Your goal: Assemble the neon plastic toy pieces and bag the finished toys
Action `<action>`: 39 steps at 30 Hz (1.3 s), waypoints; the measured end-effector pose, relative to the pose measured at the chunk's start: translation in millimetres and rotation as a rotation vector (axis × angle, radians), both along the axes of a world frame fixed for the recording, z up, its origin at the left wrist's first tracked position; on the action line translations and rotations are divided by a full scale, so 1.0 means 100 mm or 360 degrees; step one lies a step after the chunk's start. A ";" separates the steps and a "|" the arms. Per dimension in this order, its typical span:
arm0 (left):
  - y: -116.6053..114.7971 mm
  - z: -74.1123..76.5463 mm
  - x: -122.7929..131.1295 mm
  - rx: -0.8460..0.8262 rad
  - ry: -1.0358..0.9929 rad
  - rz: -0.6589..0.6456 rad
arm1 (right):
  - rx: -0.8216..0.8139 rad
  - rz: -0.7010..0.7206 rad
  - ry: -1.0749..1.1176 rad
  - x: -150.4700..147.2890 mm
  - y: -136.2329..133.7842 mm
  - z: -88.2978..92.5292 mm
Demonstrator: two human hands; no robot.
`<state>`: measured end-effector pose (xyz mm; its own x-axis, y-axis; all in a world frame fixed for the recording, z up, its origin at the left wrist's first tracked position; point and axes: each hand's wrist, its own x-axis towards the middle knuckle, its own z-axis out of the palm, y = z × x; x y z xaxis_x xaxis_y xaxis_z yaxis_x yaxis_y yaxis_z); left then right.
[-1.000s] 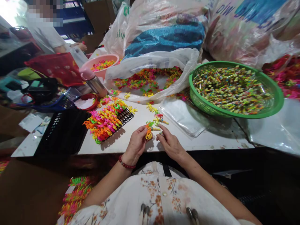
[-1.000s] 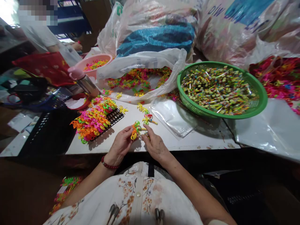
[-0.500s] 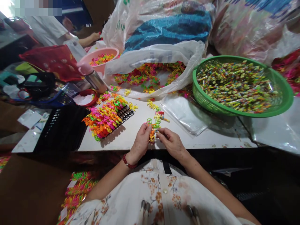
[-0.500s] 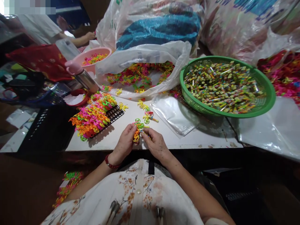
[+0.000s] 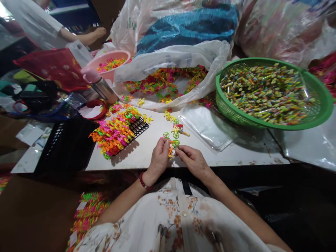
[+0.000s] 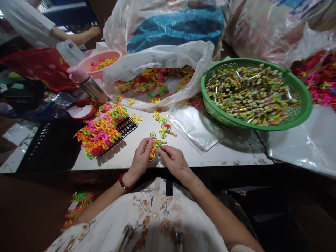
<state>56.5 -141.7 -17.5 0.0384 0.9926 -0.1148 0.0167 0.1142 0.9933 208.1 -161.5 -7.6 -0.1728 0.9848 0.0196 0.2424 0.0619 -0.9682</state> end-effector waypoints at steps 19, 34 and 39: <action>-0.11 -0.04 0.04 0.0034 0.0245 0.0064 | 0.0447 0.0117 -0.0325 -0.09 -0.18 -0.13; 0.37 -0.26 -0.12 0.0481 0.0970 0.0131 | 0.0784 -0.0430 -0.1411 0.68 0.16 -0.42; 0.38 -0.26 -0.17 0.0105 0.0470 0.0169 | 0.0879 -0.0431 -0.1433 0.55 0.20 -0.34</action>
<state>39.3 -103.3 -44.0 -0.0915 0.9950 -0.0410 0.2968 0.0666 0.9526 263.4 -141.8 -42.0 -0.1238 0.8866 0.4457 0.9198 0.2710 -0.2837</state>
